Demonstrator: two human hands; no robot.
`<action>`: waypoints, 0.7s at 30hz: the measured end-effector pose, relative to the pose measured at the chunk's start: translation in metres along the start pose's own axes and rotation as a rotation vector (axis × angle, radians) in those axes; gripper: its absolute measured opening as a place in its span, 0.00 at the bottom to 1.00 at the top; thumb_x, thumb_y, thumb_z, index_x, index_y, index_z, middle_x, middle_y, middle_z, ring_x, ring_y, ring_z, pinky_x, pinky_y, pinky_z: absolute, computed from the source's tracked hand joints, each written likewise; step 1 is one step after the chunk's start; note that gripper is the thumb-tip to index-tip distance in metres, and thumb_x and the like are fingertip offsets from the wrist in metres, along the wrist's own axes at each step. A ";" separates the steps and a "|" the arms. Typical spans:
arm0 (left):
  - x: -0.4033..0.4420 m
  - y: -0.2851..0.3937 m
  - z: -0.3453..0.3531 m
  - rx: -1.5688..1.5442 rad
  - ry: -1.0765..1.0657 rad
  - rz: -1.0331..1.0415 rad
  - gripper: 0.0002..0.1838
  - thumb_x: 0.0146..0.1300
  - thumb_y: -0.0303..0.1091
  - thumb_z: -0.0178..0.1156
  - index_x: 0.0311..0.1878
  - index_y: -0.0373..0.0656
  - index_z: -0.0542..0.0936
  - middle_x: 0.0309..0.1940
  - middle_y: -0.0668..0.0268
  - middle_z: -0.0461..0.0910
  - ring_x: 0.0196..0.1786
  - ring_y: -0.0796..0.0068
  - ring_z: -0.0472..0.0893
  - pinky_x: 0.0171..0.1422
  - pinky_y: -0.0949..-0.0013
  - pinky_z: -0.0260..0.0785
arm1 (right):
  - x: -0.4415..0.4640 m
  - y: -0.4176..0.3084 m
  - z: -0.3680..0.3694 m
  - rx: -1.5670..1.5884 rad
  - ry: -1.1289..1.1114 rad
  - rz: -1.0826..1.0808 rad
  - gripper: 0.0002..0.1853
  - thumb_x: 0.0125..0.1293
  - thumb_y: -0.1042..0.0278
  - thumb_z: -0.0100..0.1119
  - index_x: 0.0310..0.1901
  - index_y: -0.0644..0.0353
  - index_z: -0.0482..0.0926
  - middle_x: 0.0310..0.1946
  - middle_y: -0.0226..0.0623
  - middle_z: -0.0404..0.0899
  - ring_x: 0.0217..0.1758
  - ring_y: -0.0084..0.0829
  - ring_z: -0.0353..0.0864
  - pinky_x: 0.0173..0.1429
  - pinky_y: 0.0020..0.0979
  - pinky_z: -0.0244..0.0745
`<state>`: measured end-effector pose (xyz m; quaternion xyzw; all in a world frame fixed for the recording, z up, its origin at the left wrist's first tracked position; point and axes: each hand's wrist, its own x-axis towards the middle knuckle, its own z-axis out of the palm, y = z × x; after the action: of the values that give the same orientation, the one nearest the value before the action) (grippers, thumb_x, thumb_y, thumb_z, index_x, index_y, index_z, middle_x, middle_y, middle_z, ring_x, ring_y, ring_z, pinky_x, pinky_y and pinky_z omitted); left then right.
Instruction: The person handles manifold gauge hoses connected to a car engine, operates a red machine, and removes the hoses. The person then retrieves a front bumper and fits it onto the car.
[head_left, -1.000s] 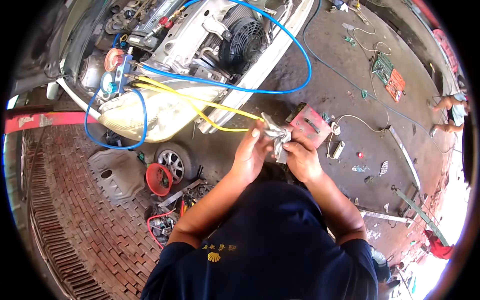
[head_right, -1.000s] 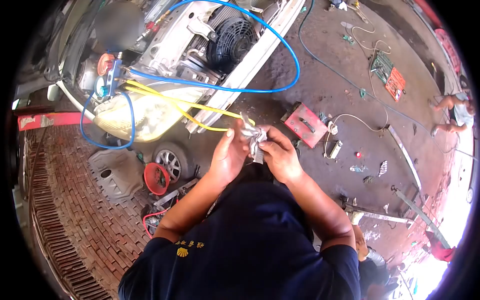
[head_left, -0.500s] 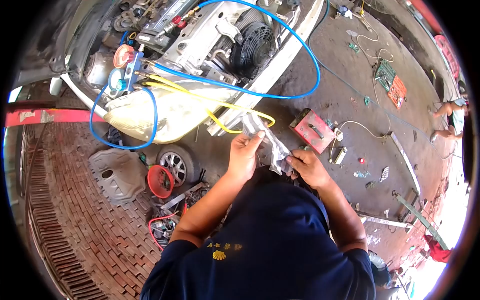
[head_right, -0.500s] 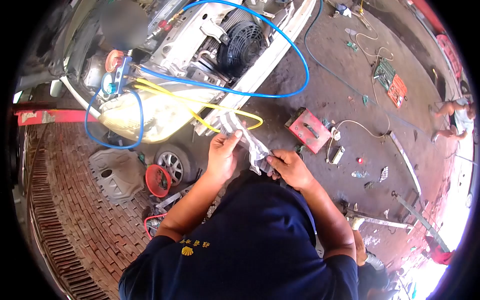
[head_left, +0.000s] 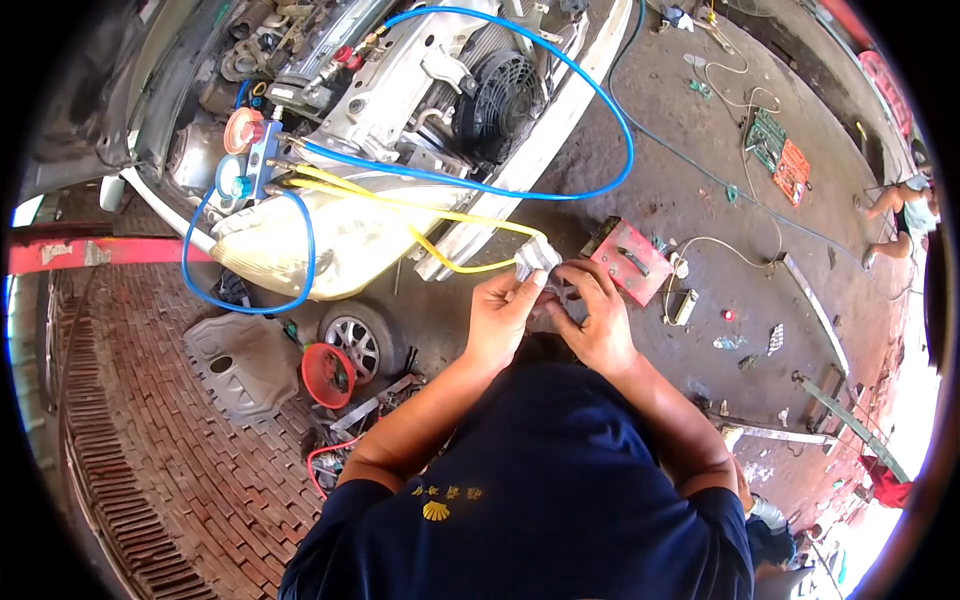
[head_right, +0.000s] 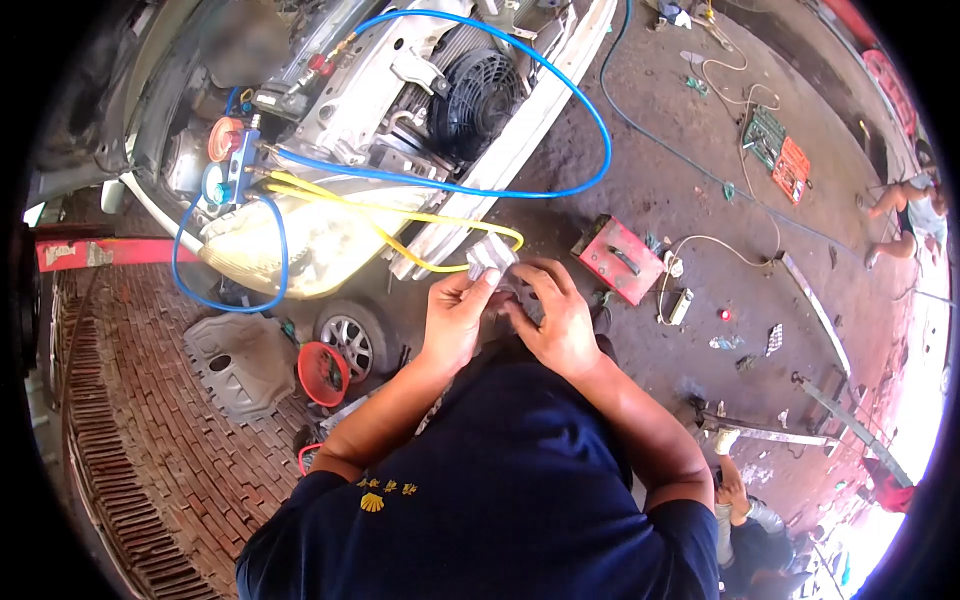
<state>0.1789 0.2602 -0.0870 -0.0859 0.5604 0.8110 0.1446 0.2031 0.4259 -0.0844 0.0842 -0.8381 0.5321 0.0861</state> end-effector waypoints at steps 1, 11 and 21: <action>0.001 -0.002 -0.006 -0.008 -0.030 0.007 0.16 0.78 0.40 0.62 0.48 0.34 0.86 0.41 0.64 0.87 0.42 0.78 0.85 0.50 0.71 0.79 | -0.001 0.004 0.003 0.027 0.022 0.023 0.21 0.61 0.75 0.72 0.57 0.65 0.81 0.54 0.50 0.82 0.57 0.47 0.84 0.60 0.40 0.79; 0.005 0.006 -0.024 0.047 0.065 0.013 0.21 0.82 0.47 0.53 0.49 0.38 0.85 0.43 0.66 0.87 0.44 0.80 0.82 0.54 0.73 0.73 | -0.022 0.035 0.015 0.788 -0.003 0.548 0.05 0.77 0.72 0.60 0.47 0.64 0.82 0.31 0.21 0.76 0.34 0.12 0.70 0.38 0.22 0.65; -0.004 -0.038 -0.024 -0.170 -0.254 -0.332 0.08 0.75 0.33 0.64 0.51 0.40 0.83 0.46 0.68 0.86 0.47 0.80 0.82 0.56 0.72 0.73 | -0.011 0.039 -0.008 0.895 0.131 0.655 0.07 0.80 0.72 0.56 0.51 0.64 0.81 0.39 0.24 0.80 0.42 0.15 0.75 0.48 0.22 0.72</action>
<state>0.1943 0.2494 -0.1277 -0.0859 0.4456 0.8247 0.3377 0.2049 0.4499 -0.1173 -0.1855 -0.5055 0.8392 -0.0761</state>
